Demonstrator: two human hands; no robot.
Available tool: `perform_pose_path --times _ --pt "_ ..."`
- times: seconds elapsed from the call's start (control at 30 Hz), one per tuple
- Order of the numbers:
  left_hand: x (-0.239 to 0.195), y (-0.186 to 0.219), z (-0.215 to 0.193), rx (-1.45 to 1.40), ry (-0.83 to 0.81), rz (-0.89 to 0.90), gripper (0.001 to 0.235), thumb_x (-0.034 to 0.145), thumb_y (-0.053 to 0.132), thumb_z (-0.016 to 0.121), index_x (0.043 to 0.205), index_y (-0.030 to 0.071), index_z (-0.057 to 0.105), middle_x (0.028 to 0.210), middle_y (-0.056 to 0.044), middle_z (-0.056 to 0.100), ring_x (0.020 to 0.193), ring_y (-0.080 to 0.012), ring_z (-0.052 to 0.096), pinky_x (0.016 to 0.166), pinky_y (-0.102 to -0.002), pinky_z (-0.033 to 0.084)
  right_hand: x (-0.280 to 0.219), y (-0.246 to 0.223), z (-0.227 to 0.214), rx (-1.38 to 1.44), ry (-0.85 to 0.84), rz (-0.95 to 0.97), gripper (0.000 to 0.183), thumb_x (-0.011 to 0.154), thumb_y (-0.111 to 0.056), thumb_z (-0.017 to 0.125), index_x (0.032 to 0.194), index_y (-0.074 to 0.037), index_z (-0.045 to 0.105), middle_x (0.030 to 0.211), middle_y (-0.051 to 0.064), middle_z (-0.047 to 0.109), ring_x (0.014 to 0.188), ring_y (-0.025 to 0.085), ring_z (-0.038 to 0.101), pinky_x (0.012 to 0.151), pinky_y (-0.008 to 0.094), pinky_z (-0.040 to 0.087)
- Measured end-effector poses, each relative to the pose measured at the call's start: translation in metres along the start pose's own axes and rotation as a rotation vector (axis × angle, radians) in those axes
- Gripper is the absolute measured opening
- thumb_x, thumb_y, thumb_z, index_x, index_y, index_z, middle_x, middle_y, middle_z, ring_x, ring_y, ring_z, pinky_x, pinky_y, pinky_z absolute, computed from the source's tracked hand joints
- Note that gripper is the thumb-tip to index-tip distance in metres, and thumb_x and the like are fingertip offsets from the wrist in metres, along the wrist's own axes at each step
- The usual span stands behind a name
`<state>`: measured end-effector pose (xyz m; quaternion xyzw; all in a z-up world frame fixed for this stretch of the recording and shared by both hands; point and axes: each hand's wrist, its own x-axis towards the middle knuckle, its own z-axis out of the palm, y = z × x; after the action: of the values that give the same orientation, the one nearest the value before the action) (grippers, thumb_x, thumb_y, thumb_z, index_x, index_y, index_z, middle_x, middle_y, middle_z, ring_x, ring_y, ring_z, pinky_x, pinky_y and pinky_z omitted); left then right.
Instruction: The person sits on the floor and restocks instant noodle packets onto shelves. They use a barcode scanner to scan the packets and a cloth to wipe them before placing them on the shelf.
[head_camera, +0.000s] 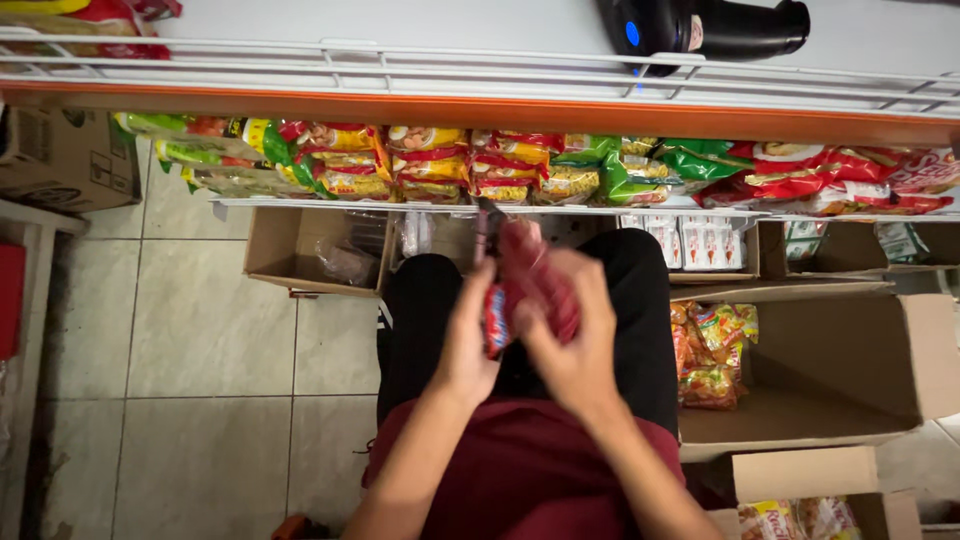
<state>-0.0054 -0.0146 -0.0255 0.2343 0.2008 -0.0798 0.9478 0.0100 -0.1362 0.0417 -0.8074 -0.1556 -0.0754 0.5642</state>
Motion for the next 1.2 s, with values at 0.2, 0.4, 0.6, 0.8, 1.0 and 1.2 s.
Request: perform_pose_path --times 0.2,0.4,0.6,0.8,1.0,1.2 --pt "-0.018 0.025 -0.002 0.146 -0.188 0.342 0.042 0.099 0.024 0.076 0.137 0.015 0.059 0.122 -0.009 0.069 0.109 -0.0244 0.065 0.097 -0.044 0.053 -0.021 0.025 -0.001 0.169 0.015 0.096 0.036 0.094 -0.013 0.067 0.126 -0.002 0.056 0.118 0.007 0.063 0.107 0.014 0.06 0.096 0.027 0.049" --pt "-0.031 0.07 0.034 -0.337 -0.238 -0.129 0.046 0.09 0.03 0.067 0.127 0.002 0.064 0.124 -0.014 0.071 0.116 -0.0309 0.066 0.105 -0.051 0.049 0.018 0.033 -0.021 0.257 0.166 0.319 0.022 0.104 -0.013 0.064 0.121 0.0 0.062 0.106 0.007 0.065 0.094 0.013 0.057 0.085 0.027 0.049" --pt "-0.028 0.089 0.037 -0.191 -0.353 0.041 0.045 0.089 0.018 0.067 0.13 0.002 0.063 0.126 -0.013 0.069 0.119 -0.0292 0.065 0.109 -0.047 0.048 0.106 -0.047 -0.029 -0.224 0.164 -0.42 0.038 0.093 -0.012 0.078 0.125 0.0 0.06 0.132 0.02 0.062 0.125 0.034 0.062 0.111 0.039 0.048" --pt "-0.014 0.084 0.018 0.249 -0.237 0.523 0.033 0.089 0.0 0.068 0.12 0.001 0.058 0.123 -0.013 0.068 0.115 -0.0251 0.067 0.103 -0.043 0.054 0.177 -0.08 0.001 -0.605 0.238 -0.608 0.038 0.091 -0.016 0.085 0.124 -0.009 0.067 0.156 0.028 0.037 0.143 0.049 0.035 0.117 0.058 0.034" --pt "-0.023 0.115 0.049 0.072 -0.208 0.358 0.053 0.091 -0.003 0.065 0.143 -0.003 0.057 0.129 -0.02 0.06 0.111 -0.0295 0.062 0.094 -0.043 0.053 0.113 -0.081 0.006 -0.407 0.309 -0.491 0.038 0.098 -0.011 0.075 0.134 -0.01 0.063 0.153 0.019 0.044 0.146 0.038 0.045 0.122 0.053 0.036" --pt "-0.038 0.104 0.108 1.346 0.0 1.133 0.088 0.084 0.022 0.083 0.155 0.009 0.032 0.151 -0.02 0.046 0.139 -0.0369 0.047 0.118 -0.046 0.037 0.067 -0.056 -0.005 1.12 -0.35 0.54 0.053 0.092 -0.028 0.062 0.142 -0.012 0.051 0.134 0.013 0.06 0.116 0.026 0.061 0.096 0.045 0.051"
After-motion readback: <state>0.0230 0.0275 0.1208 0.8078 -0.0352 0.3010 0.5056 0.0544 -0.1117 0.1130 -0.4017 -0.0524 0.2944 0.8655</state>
